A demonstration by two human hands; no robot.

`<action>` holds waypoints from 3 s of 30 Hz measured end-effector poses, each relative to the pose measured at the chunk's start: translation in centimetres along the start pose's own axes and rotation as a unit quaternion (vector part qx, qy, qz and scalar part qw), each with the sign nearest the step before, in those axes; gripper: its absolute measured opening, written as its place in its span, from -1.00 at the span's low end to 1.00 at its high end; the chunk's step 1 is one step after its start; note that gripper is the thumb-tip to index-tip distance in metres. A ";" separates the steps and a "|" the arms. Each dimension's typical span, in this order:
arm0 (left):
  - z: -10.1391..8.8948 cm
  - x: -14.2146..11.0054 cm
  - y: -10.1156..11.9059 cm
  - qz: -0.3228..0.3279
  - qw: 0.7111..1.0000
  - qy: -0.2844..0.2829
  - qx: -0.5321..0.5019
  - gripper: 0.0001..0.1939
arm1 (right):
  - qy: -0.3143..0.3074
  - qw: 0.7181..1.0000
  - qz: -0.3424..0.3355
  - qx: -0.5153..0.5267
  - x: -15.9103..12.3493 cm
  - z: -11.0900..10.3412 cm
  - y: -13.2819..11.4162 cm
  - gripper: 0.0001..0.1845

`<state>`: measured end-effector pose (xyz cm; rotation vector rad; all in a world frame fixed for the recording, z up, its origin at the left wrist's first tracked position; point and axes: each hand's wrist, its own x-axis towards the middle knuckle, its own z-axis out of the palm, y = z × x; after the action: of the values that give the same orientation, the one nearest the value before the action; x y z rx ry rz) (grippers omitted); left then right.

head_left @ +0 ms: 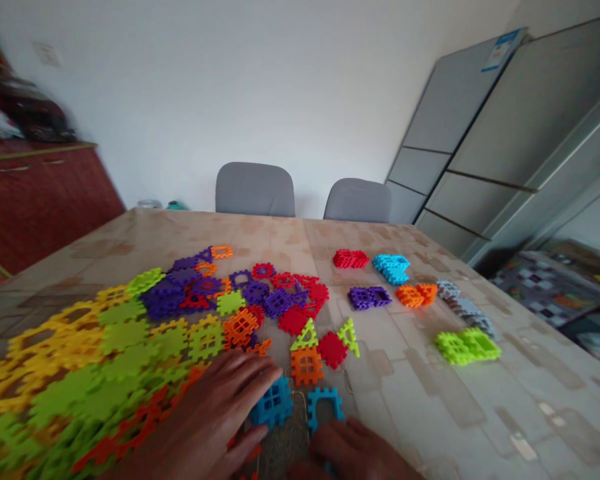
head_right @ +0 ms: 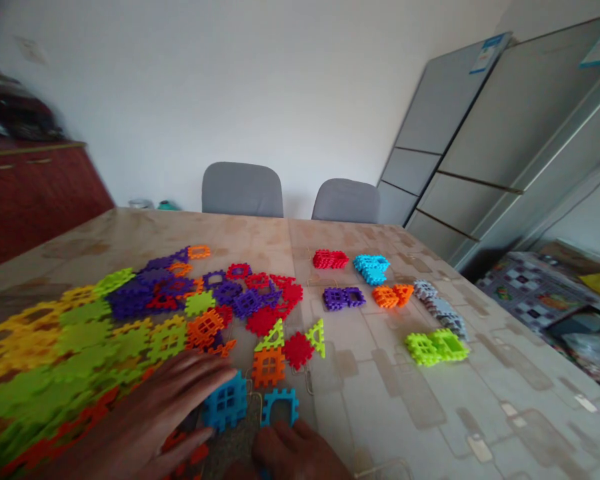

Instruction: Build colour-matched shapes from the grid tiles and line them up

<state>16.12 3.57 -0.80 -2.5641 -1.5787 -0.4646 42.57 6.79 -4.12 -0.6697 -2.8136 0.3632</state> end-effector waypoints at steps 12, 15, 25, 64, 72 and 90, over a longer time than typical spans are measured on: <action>1.0 -0.8 -0.9 0.041 0.998 0.053 0.021 -0.50 | -0.037 0.986 0.145 0.067 2.2 -7.9 0.9 -0.29; 1.4 -1.1 -1.1 0.048 0.997 0.055 0.021 -0.52 | -0.018 0.988 0.137 0.064 1.5 -8.0 1.7 -0.22; 2.3 -1.7 -1.7 0.067 0.996 0.056 0.005 -0.50 | -0.044 0.987 0.109 0.105 1.9 -8.3 1.8 -0.20; 1.5 -1.3 -1.2 0.036 0.998 0.036 -0.043 -0.52 | -0.096 0.982 0.126 0.099 2.1 -7.2 1.4 -0.34; 2.0 -1.5 -1.3 0.035 0.998 0.040 -0.043 -0.50 | -0.098 0.982 0.107 0.118 2.2 -6.5 1.4 -0.32; -0.8 0.9 -0.6 -0.036 0.999 -0.010 -0.025 -0.42 | -0.158 0.973 0.151 0.070 0.5 -10.6 2.7 -0.23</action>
<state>15.79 4.46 0.15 -2.5622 -1.6929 -0.4949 46.16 11.29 5.24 -1.0975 -2.9366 0.7794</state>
